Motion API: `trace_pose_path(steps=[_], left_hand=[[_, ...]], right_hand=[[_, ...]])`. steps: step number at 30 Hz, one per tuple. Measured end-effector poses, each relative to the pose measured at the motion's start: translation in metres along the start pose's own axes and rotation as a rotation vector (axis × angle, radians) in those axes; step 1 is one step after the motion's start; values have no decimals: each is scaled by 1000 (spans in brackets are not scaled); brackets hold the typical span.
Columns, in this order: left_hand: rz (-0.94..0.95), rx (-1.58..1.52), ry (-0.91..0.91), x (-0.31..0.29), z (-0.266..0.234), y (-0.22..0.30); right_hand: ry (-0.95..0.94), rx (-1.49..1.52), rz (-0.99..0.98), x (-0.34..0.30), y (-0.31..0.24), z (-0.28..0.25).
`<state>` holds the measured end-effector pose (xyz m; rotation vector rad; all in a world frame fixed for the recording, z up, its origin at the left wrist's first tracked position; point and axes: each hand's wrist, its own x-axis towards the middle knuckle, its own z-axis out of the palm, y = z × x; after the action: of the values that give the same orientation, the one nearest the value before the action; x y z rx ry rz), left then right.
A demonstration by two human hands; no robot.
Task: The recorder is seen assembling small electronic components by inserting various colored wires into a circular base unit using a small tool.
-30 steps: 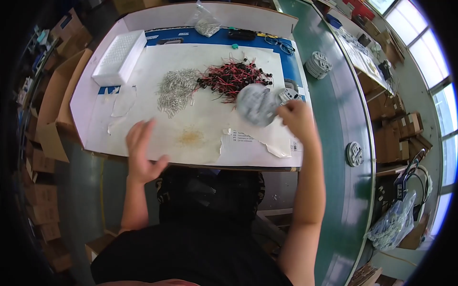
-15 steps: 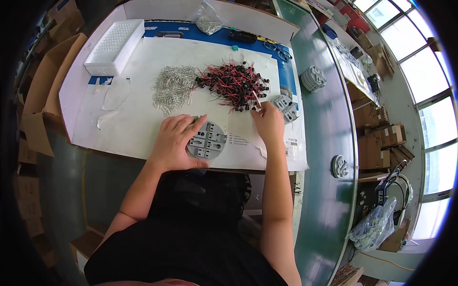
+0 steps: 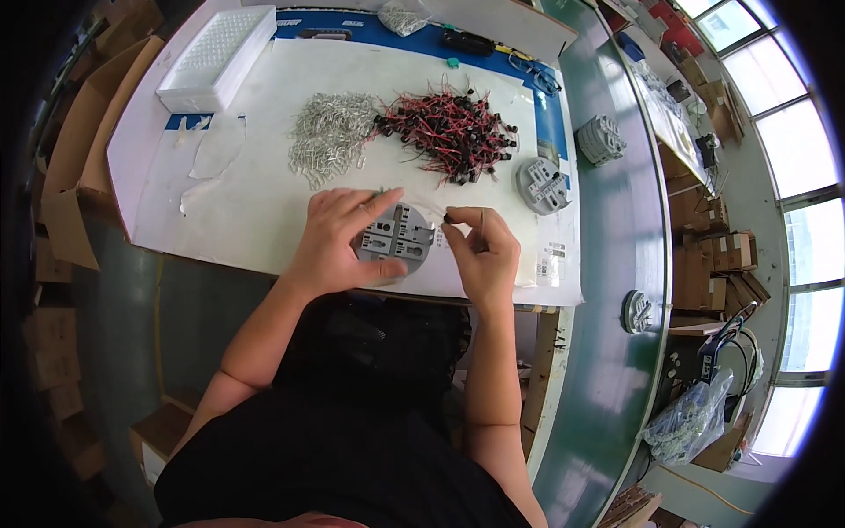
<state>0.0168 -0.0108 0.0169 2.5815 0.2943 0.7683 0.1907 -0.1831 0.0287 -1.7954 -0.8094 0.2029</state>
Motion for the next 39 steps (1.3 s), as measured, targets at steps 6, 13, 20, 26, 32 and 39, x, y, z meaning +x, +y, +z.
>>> trace_pose_path(steps=[6,13,20,26,32,39], left_hand=[[-21,-314,143,14,-10,7],[-44,-473,34,8,-4,5],[-134,-562,-45,8,0,11],[-55,-178,-26,3,2,6],[-29,-49,6,-2,14,5],[-175,-268,133,-3,30,6]], right_hand=[[-157,34,-189,-19,-21,11],[-184,72,-237,-25,-17,18],[-183,289,-42,-33,2,19],[-236,-113,-17,-25,-14,13],[-299,-375,-179,-22,-15,13],[-377,-539,-162,-15,-26,10]])
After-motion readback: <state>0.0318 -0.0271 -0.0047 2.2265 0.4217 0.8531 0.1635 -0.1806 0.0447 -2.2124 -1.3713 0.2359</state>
